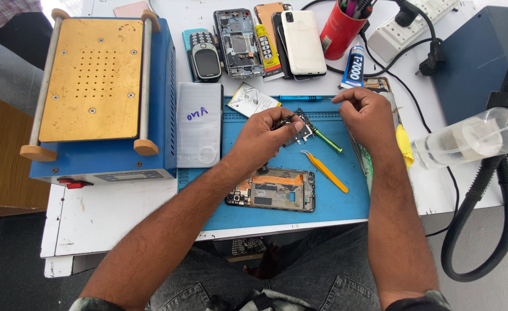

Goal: The person cleans a small phone component with a toothbrush, then works on a disassembled smartphone on the mat, using a pry tool to manipulate parts inside the phone body and handling small components by hand.

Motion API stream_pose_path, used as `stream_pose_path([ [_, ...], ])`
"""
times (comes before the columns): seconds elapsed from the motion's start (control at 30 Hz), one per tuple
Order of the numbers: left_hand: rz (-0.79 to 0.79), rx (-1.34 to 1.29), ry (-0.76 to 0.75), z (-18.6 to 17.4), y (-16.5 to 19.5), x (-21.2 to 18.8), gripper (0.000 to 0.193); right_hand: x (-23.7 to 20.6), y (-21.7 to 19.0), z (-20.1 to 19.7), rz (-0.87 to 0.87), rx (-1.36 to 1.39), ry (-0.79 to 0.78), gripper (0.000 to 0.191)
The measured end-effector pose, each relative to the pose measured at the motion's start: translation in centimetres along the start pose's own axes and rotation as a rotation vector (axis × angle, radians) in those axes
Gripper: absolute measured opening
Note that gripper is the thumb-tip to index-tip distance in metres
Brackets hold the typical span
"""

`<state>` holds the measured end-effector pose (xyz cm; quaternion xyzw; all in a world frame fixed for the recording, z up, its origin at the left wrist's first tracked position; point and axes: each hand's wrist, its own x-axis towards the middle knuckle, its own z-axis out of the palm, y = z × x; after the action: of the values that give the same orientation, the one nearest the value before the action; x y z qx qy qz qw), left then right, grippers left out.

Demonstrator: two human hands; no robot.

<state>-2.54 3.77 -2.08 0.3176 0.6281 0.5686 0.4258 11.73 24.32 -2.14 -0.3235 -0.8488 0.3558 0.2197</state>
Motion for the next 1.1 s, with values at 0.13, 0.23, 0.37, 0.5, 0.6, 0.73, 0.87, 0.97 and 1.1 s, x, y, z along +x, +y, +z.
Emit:
stream_pose_path([
  [0.13,0.018,-0.041,0.013,-0.2,-0.2,0.2,0.024,-0.2,0.2,-0.2,-0.066,0.446,-0.114,0.018],
  [0.23,0.055,-0.081,0.024,-0.3,-0.3,0.2,0.024,-0.5,-0.7,0.4,-0.112,0.676,-0.201,0.013],
  [0.37,0.096,-0.094,0.042,-0.7,0.0,-0.2,0.028,-1.4,-2.7,1.4,-0.007,0.597,-0.331,0.014],
  [0.5,0.061,-0.117,0.094,-1.1,0.2,-0.6,0.029,-2.4,-4.2,2.4,0.044,0.762,-0.438,0.021],
  [0.6,0.103,-0.14,0.077,-1.4,0.2,-0.6,0.029,-2.7,-4.5,2.8,0.028,0.761,-0.407,0.021],
  [0.73,0.034,-0.106,0.078,-1.2,0.1,-1.0,0.029,-3.4,-4.4,3.0,0.006,0.695,-0.361,0.019],
  [0.87,-0.04,-0.048,0.053,-1.3,0.3,-1.2,0.027,-3.6,-4.1,3.2,-0.002,0.589,-0.305,0.019],
  [0.97,0.039,-0.054,-0.004,-1.3,0.5,-1.3,0.025,-3.6,-3.8,3.4,-0.046,0.605,-0.279,0.018],
  [1.1,-0.025,-0.088,0.071,-1.4,0.5,-1.3,0.024,-3.6,-3.6,3.7,-0.081,0.661,-0.325,0.016],
])
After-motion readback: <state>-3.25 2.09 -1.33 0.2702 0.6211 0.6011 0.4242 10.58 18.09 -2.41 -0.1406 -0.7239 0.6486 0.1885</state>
